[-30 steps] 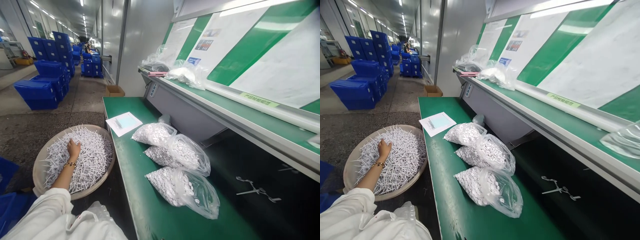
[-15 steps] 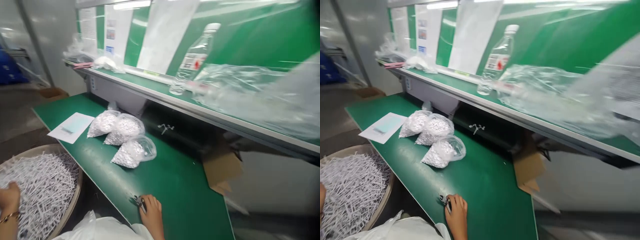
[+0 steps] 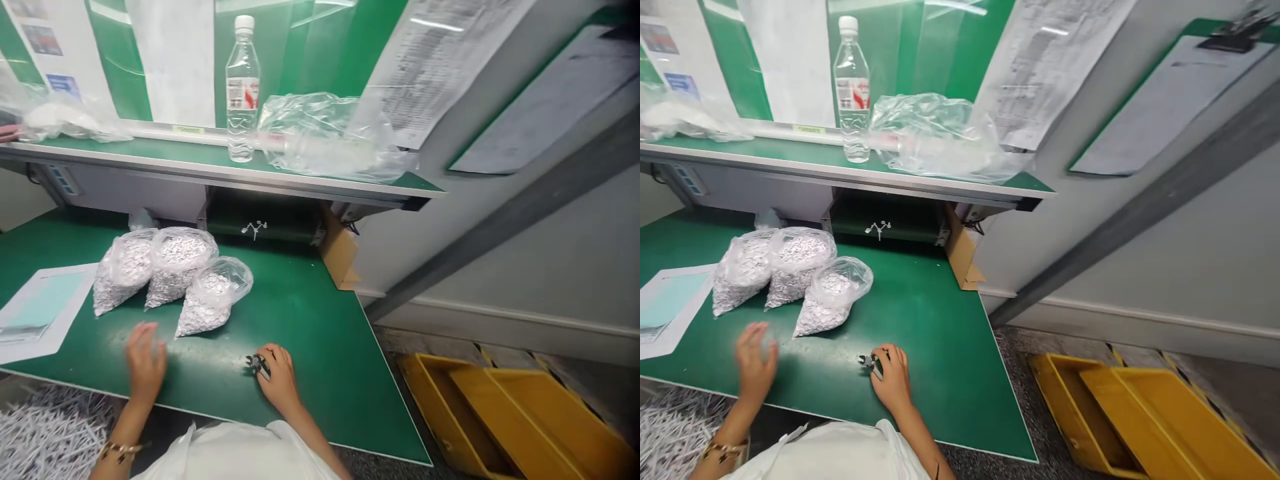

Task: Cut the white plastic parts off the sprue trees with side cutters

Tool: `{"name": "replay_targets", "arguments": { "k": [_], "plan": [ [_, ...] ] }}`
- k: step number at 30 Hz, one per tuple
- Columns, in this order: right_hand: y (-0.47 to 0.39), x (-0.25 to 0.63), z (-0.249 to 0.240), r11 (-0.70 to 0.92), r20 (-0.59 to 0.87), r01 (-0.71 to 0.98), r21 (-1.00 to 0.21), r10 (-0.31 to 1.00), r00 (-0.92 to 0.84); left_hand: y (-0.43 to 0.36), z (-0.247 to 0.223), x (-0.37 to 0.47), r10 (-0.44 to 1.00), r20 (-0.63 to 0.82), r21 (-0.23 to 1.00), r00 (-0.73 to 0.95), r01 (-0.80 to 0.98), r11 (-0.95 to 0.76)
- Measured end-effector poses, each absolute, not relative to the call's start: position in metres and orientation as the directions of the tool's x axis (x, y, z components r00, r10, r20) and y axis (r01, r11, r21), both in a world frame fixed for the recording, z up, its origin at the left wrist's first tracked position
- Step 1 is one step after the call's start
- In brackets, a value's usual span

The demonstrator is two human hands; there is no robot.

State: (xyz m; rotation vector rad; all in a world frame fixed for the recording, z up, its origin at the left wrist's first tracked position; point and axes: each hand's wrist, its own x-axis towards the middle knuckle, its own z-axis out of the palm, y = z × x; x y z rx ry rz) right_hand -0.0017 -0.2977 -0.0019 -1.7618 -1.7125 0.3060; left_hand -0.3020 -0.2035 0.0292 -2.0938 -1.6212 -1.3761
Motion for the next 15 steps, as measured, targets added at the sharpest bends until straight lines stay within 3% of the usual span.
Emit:
{"name": "replay_targets", "arguments": {
  "k": [3, 5, 9, 12, 15],
  "plan": [
    [-0.308, 0.007, -0.008, -0.042, 0.316, 0.752, -0.658, 0.891, 0.327, -0.170, 0.049, -0.218, 0.646, 0.578, 0.284, 0.499, 0.619, -0.732],
    [-0.321, 0.016, -0.011, -0.091, 0.317, 0.727, -0.681, 0.858, 0.405, -0.142, 0.074, -0.174, 0.587, 0.494, 0.289, 0.641, 0.516, -0.807],
    [-0.341, 0.026, -0.011, -0.128, 0.286, 0.753, -0.645, 0.873, 0.394, -0.067, 0.120, -0.103, 0.640, 0.453, 0.286, 0.620, 0.579, -0.764],
    [-0.341, 0.026, -0.007, -0.170, 0.230, 0.773, -0.611, 0.896, 0.379, -0.015, 0.140, -0.057, 0.774, 0.393, 0.206, 0.496, 0.773, -0.600],
    [-0.334, 0.024, -0.005, -0.198, 0.204, 0.764, -0.614, 0.895, 0.397, 0.012, 0.149, -0.025, 0.832, 0.326, 0.130, 0.449, 0.850, -0.510]
  ]
}}
